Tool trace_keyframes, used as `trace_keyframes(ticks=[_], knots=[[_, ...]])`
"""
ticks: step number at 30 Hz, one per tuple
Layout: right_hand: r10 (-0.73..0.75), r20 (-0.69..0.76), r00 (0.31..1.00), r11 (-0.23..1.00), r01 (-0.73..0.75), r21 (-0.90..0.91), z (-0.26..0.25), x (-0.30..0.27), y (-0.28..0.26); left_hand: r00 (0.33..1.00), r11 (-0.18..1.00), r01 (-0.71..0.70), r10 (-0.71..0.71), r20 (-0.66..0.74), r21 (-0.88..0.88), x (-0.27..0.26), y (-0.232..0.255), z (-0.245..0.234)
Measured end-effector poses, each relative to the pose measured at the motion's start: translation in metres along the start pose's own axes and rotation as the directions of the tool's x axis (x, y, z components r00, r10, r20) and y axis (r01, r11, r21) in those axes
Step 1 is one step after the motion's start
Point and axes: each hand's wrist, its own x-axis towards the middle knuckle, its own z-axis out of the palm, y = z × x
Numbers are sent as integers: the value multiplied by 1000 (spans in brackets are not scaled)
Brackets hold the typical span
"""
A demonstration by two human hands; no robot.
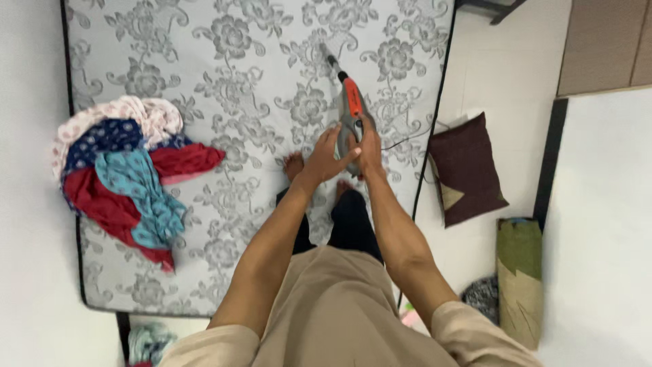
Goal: The person uses a handheld steam iron to steam a maroon pillow and then a floral-patterned mattress. They attach a long nozzle extension to the steamer to reach the mattress surface more easily. The person moves around the bed to cover different areas while steaming.
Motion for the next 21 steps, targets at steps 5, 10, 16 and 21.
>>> trace_keyframes(ticks=[5, 10, 16, 21], knots=[[58, 2, 998, 998, -58, 14, -14, -17, 20, 1000, 997, -27, 27, 5, -68, -22, 20, 29], [105, -73, 992, 984, -92, 155, -28, -38, 32, 998, 988, 29, -20, 61, -150, -44, 66, 43], [78, -128, 989, 990, -61, 127, -59, -62, 52, 984, 997, 59, -49, 170, -55, -49, 89, 69], [61, -85, 995, 967, -38, 253, -76, -77, 75, 967, 925, 239, -199, 160, -295, -36, 72, 122]])
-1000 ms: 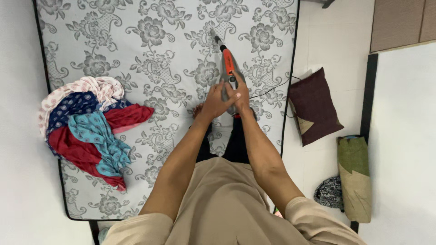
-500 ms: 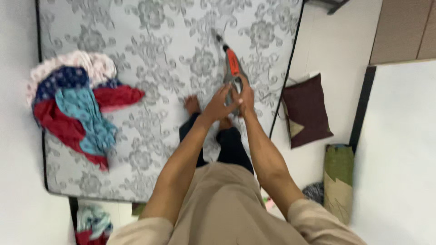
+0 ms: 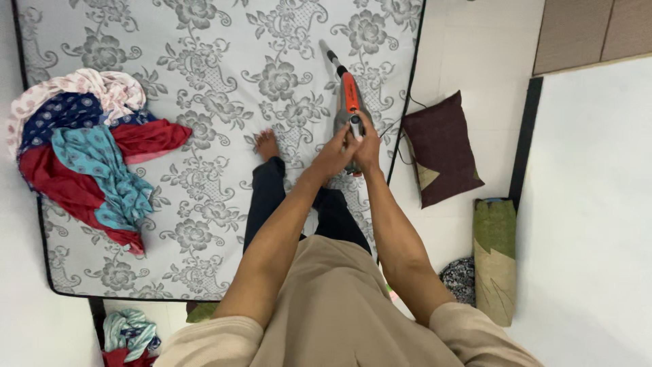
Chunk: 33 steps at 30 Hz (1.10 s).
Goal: The person uses a handheld steam iron to steam a maroon pillow and then a floral-patterned mattress. They attach a long nozzle extension to the steamer to reach the mattress surface more easily. The person moves around the bed to cover different areas while steaming.
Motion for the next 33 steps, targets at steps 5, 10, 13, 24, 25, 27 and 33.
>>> trace_keyframes(ticks=[5, 10, 13, 24, 25, 27, 33], knots=[[139, 121, 983, 927, -172, 333, -3, -3, 9, 995, 995, 9, -20, -101, -104, 10, -14, 21], [48, 101, 994, 998, -44, -34, -3, -9, -10, 985, 985, -42, 12, -172, -167, 7, -22, 21], [-54, 50, 997, 967, 64, -245, 4, -13, -11, 987, 993, 1, -19, -157, -116, 3, -20, 13], [129, 137, 982, 991, -132, 11, 52, -20, 12, 997, 976, 70, -66, 24, -207, -25, -22, -29], [102, 139, 985, 994, -108, 33, 56, -12, 12, 1000, 978, 24, -20, 23, -205, -18, -23, -32], [82, 104, 991, 988, -68, -138, 65, -21, 7, 997, 971, 69, -62, 38, -227, -17, -27, -39], [-99, 65, 993, 987, 106, -118, 92, -17, -8, 995, 993, -92, 89, -35, -79, -14, -33, -65]])
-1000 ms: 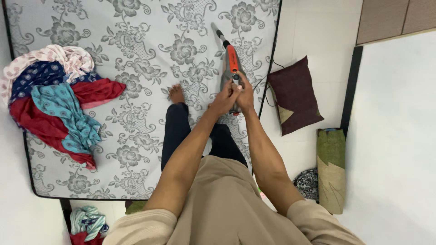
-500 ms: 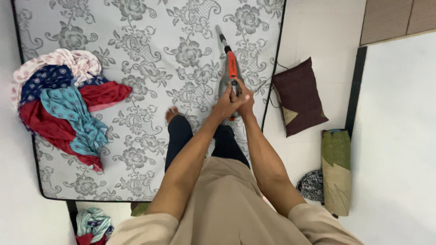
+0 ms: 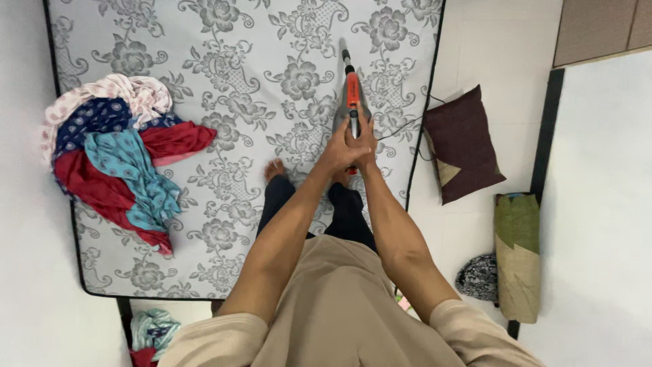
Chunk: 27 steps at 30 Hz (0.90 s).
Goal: The person uses a handheld steam iron to steam a maroon pillow and then a floral-patterned mattress. They attach a long nozzle extension to the steamer to reach the mattress surface more easily. The person moves around the bed to cover different areas while steaming.
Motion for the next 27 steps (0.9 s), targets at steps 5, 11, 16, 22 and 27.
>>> trace_keyframes(ticks=[5, 11, 16, 22, 27], knots=[[9, -15, 1000, 995, -8, 104, 15, 16, -23, 996, 990, 82, -84, 13, 113, 7, 9, -27], [-107, -41, 993, 985, 111, 130, 42, 19, -51, 998, 992, 56, -54, -18, 112, -3, 7, -65], [278, 144, 950, 943, -298, 147, 78, 13, -79, 989, 988, 143, -140, -49, 65, -19, -2, -106], [-34, 84, 996, 998, 30, 48, 121, 7, -100, 987, 993, 63, -48, -154, 96, -40, -26, -146], [85, 267, 960, 989, -114, 97, 149, 11, -120, 977, 989, -32, 0, -213, -146, -57, -36, -174]])
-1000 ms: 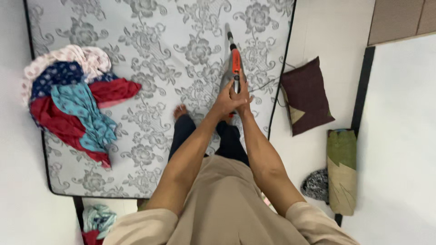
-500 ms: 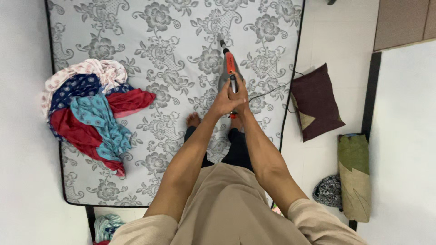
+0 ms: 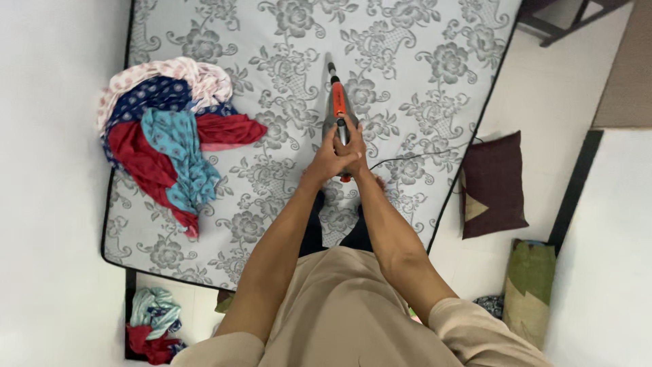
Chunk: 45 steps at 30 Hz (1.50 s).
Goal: The person uses a handheld steam iron to steam a maroon pillow and then a floral-patterned mattress. They attach a long nozzle extension to the steamer to reach the mattress surface more easily. The person moves around the bed to cover different areas while steaming.
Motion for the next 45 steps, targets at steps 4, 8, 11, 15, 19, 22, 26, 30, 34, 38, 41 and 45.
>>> trace_keyframes(ticks=[4, 8, 11, 15, 19, 22, 26, 30, 34, 38, 41, 45], knots=[[-144, 13, 990, 990, 144, 11, 27, 9, -1, 988, 988, 132, -124, -93, 81, -9, 11, -27], [-149, -21, 989, 986, 146, -85, 49, 10, 4, 980, 979, 196, -193, -58, 54, -15, 19, -46], [-111, -30, 993, 983, 106, -149, 52, 8, 4, 989, 985, 138, -131, -66, 106, -13, 11, -48], [-7, -36, 999, 967, -2, -255, 47, 5, 4, 991, 986, 131, -130, -17, 106, -9, 4, -41], [36, -129, 991, 981, -60, -186, 39, 2, 16, 982, 977, 178, -185, 50, 119, -4, 7, -32], [-84, -218, 972, 988, 53, -146, 29, -1, 26, 988, 981, 94, -112, 105, 167, 0, 6, -21], [52, -214, 975, 988, -81, -130, 7, -10, 36, 983, 989, 71, -92, 158, 133, 4, -3, 3], [110, -257, 960, 985, -140, -103, -15, -27, 34, 975, 992, 55, -78, 209, 116, 6, -14, 29], [140, -314, 939, 985, -165, -55, -38, -42, 42, 967, 990, 4, -39, 252, 141, 4, -23, 60], [55, -374, 926, 991, -98, -96, -70, -72, 62, 952, 989, -46, 1, 306, 140, -8, -29, 97], [114, -404, 908, 975, -180, -128, -96, -76, 71, 942, 994, -69, 35, 334, 88, -7, -21, 129], [196, -462, 865, 927, -317, -201, -118, -104, 86, 907, 991, 65, -109, 406, 120, -25, -18, 161]])
